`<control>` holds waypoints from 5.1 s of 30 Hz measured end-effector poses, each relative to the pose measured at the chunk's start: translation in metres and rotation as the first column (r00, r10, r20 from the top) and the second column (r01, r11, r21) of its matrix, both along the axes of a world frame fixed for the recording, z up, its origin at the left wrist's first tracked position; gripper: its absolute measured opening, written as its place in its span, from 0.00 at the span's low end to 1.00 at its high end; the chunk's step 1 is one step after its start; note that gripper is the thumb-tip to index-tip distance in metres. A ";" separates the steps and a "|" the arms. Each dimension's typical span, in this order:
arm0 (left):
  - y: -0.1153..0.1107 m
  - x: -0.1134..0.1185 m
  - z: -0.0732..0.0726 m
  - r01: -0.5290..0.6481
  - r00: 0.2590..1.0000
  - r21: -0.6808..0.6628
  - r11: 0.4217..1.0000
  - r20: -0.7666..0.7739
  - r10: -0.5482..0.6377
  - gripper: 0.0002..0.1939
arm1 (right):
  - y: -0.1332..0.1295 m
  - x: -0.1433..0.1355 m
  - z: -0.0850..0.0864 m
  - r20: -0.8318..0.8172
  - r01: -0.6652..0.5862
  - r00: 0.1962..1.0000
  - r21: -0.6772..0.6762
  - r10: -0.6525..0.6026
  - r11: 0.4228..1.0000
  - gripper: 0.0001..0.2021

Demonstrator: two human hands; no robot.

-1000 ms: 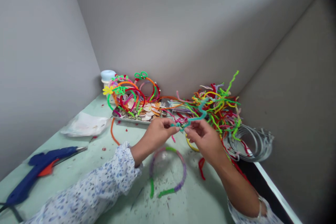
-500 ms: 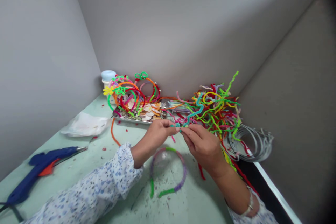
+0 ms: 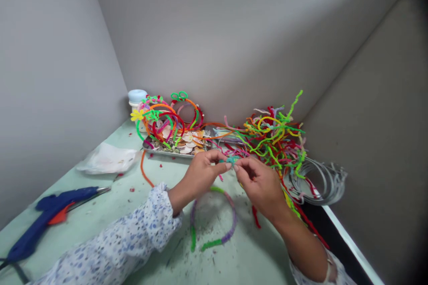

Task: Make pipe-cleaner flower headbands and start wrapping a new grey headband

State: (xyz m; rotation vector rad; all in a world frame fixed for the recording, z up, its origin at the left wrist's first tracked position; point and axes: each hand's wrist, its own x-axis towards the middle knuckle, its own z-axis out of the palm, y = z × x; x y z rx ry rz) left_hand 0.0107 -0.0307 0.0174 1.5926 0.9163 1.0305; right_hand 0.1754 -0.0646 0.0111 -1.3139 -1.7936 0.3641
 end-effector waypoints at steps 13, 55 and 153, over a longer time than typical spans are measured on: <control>-0.010 0.002 -0.001 0.001 0.949 0.599 0.800 -0.254 0.189 0.05 | 0.002 -0.001 0.006 -0.858 -0.540 0.487 -0.443 -0.164 0.716 0.08; -0.010 0.004 0.008 0.065 0.998 -0.008 0.998 0.017 -0.065 0.04 | -0.002 0.011 0.020 -0.391 -0.287 0.907 -0.303 0.156 0.909 0.05; 0.025 -0.006 -0.054 0.252 0.930 -0.452 0.856 0.359 -0.084 0.13 | 0.030 0.005 -0.048 -0.128 -0.208 0.971 -0.022 0.203 0.978 0.12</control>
